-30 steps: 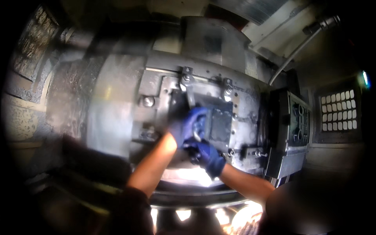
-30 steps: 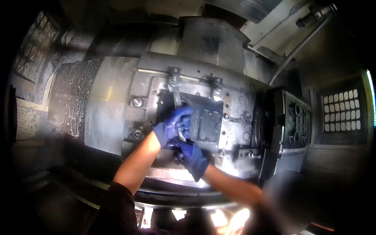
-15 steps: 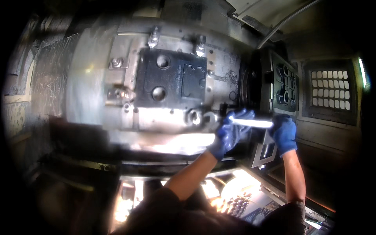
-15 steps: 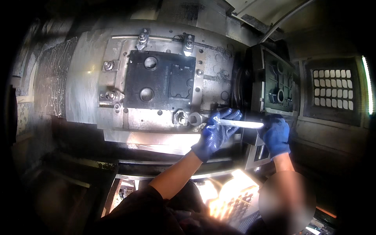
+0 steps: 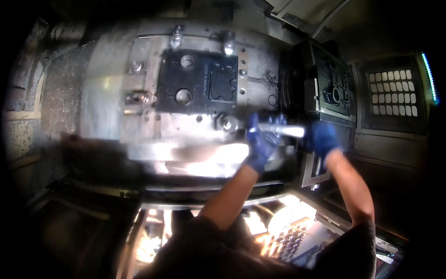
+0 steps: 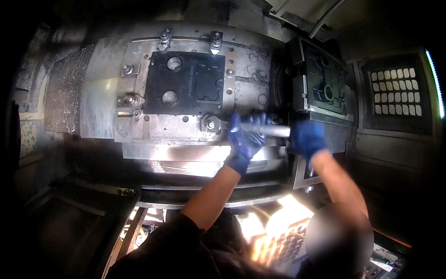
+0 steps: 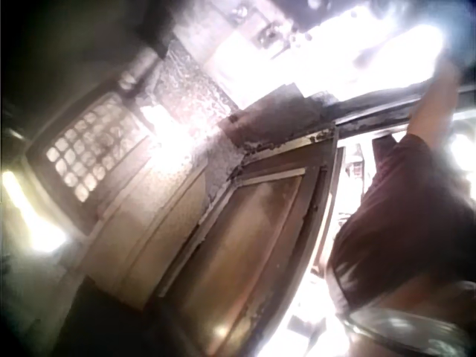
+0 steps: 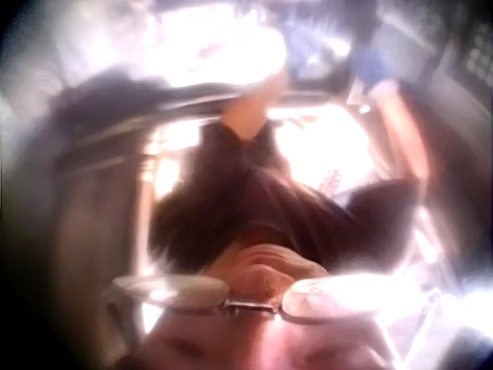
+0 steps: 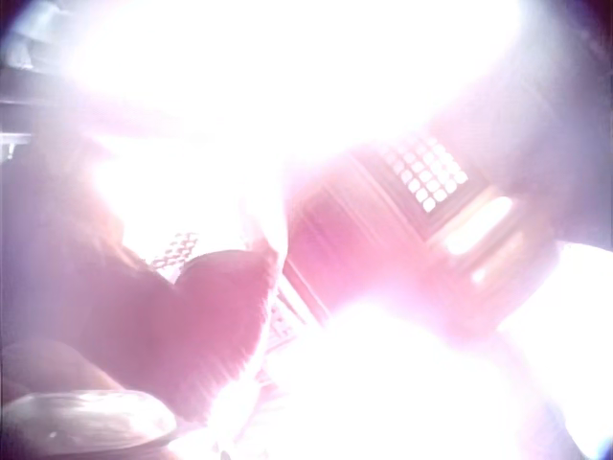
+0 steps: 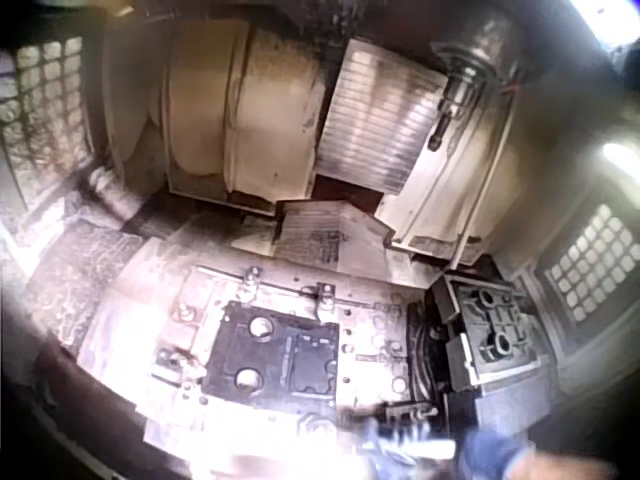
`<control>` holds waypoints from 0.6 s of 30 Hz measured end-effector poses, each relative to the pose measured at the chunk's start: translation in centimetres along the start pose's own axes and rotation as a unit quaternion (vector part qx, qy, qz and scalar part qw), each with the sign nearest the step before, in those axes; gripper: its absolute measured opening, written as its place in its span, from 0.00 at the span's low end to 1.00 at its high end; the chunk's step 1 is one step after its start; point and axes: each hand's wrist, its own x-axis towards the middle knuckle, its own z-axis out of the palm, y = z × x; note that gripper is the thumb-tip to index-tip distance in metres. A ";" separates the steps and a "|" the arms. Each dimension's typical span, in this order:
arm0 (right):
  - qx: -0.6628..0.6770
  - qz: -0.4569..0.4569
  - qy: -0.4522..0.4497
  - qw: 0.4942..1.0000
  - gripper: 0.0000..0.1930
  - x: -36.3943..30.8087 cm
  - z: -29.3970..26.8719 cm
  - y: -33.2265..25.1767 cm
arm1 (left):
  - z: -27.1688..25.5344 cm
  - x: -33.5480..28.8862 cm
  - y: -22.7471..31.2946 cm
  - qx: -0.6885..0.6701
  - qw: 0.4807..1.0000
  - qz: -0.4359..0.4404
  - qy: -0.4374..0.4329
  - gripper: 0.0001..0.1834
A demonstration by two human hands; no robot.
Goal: The person places a metal part into a CNC machine vise, secures it by hand, and then uses a wrench to tighten the vise before placing a second part on an adjacent station and tightening it with the same wrench.
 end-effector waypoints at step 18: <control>0.668 -0.212 -0.110 0.705 0.23 -9.9 19.7 -18.1 | -9.1 -10.5 6.3 0.391 0.866 -0.284 0.131 0.20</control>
